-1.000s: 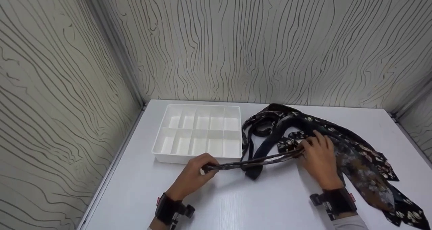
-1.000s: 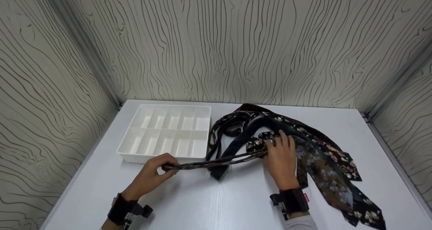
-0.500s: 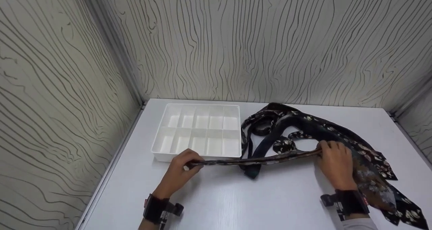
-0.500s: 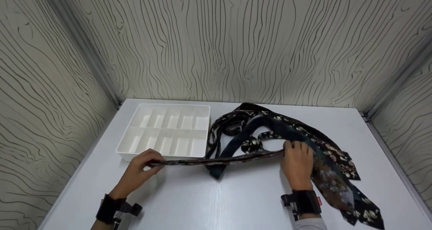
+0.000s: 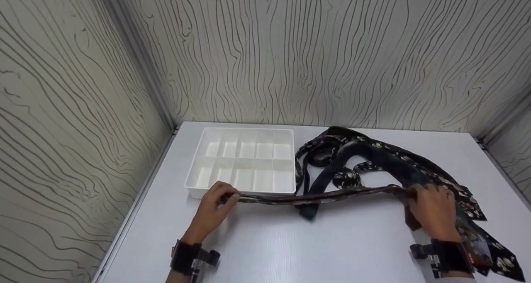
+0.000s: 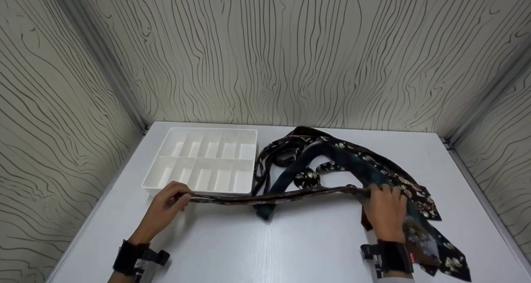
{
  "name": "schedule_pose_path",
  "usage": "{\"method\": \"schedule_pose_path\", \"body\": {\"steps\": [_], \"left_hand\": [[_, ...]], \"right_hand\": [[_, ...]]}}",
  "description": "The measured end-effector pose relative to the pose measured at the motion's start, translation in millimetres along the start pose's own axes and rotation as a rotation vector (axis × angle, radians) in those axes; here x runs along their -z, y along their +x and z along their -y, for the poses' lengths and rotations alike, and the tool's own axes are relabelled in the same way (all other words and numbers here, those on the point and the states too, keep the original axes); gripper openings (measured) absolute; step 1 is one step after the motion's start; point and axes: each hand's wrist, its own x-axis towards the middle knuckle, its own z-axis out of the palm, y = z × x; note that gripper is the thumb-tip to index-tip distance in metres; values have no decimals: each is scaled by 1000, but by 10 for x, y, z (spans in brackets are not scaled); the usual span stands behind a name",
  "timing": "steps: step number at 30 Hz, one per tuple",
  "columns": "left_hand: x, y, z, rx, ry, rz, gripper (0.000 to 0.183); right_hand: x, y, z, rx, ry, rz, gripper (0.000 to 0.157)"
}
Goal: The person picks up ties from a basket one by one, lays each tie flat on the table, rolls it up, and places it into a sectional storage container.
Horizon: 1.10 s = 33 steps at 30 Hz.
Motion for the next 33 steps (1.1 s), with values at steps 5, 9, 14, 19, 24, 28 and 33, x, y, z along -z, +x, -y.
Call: {"method": "schedule_pose_path", "body": {"steps": [5,9,14,19,24,28,33], "left_hand": [[18,-30,17,12,1,-18,6],[52,-79,54,19,15,-32,9],[122,-130,84,33,-10,-49,10],[174,-222,109,116,-69,-57,11],[216,-299,131,198,-67,-75,12],[244,-314,152,287,-17,-92,22],[279,-333,211,409,43,-92,28]], "right_hand": [[85,-56,-79,-56,60,48,27],[178,-96,-154,-144,102,187,37],[302,-155,-259,-169,104,311,38],[411,-234,-289,-194,104,280,24],[487,-282,-247,-145,107,244,43],[475,-380,-193,-45,126,113,75],[415,-554,-152,48,103,66,83]]}}
